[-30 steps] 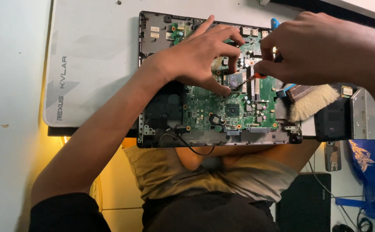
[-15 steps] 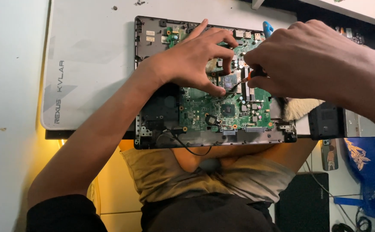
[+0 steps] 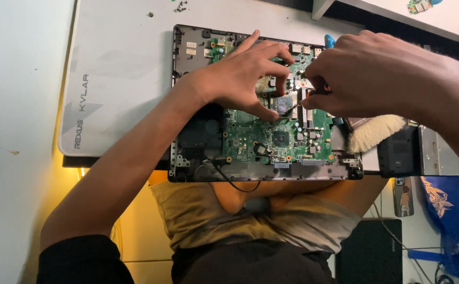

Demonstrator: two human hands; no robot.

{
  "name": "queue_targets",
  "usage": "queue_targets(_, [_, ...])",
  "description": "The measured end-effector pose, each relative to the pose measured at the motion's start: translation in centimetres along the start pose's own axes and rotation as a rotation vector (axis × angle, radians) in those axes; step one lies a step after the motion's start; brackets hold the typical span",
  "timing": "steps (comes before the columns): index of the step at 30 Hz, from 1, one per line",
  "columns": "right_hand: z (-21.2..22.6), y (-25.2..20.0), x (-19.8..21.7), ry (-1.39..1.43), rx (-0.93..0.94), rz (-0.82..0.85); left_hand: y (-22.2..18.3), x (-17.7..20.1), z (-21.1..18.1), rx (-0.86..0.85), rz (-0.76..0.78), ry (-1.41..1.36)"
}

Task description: Reinstalling a motherboard into a laptop chassis, including cleaning with a brush and using a screwdriver to secure parts.

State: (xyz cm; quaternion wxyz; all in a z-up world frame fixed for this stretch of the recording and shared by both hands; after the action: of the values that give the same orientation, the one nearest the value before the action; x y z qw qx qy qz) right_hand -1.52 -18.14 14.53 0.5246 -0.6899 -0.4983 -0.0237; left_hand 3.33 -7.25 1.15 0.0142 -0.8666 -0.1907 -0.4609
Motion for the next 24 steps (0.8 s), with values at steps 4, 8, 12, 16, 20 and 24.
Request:
queue_targets(4, [-2.9, 0.7, -2.6, 0.007, -0.117, 0.04, -0.9, 0.7, -0.6, 0.026, 0.001, -0.081])
queue_targets(8, [-8.5, 1.5, -4.8, 0.274, -0.007, -0.539, -1.0, 2.2, -0.4, 0.02, -0.014, -0.069])
queue_targets(12, [-8.0, 3.6, -7.7, 0.83, 0.192, -0.865, -1.7, 2.1, -0.3, 0.016, -0.02, -0.044])
queue_targets(16, [-7.3, 8.2, -10.8, 0.941, 0.277, -1.092, -1.9, 2.5, -0.3, -0.004, -0.039, -0.07])
queue_targets(20, [-7.2, 8.6, -12.3, 1.023, 0.283, -1.271, -2.5, 3.2, 0.0, 0.029, -0.072, -0.112])
queue_targets(24, [-6.1, 7.1, -12.9, 0.867, 0.194, -1.355, -2.7, 3.7, 0.0, 0.024, -0.077, -0.123])
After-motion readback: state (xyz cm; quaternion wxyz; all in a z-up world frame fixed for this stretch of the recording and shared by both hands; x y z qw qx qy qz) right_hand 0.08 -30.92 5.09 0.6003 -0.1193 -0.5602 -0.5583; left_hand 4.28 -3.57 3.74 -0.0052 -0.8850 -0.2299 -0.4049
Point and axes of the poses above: each hand's wrist, its own y-axis towards the middle knuckle, its own x-axis out of the back of the hand, z = x × y, the point moved 7 cm from there along y, towards the middle knuckle, and after that the axes turned 7 degrees about z, right-handed, at the moved point
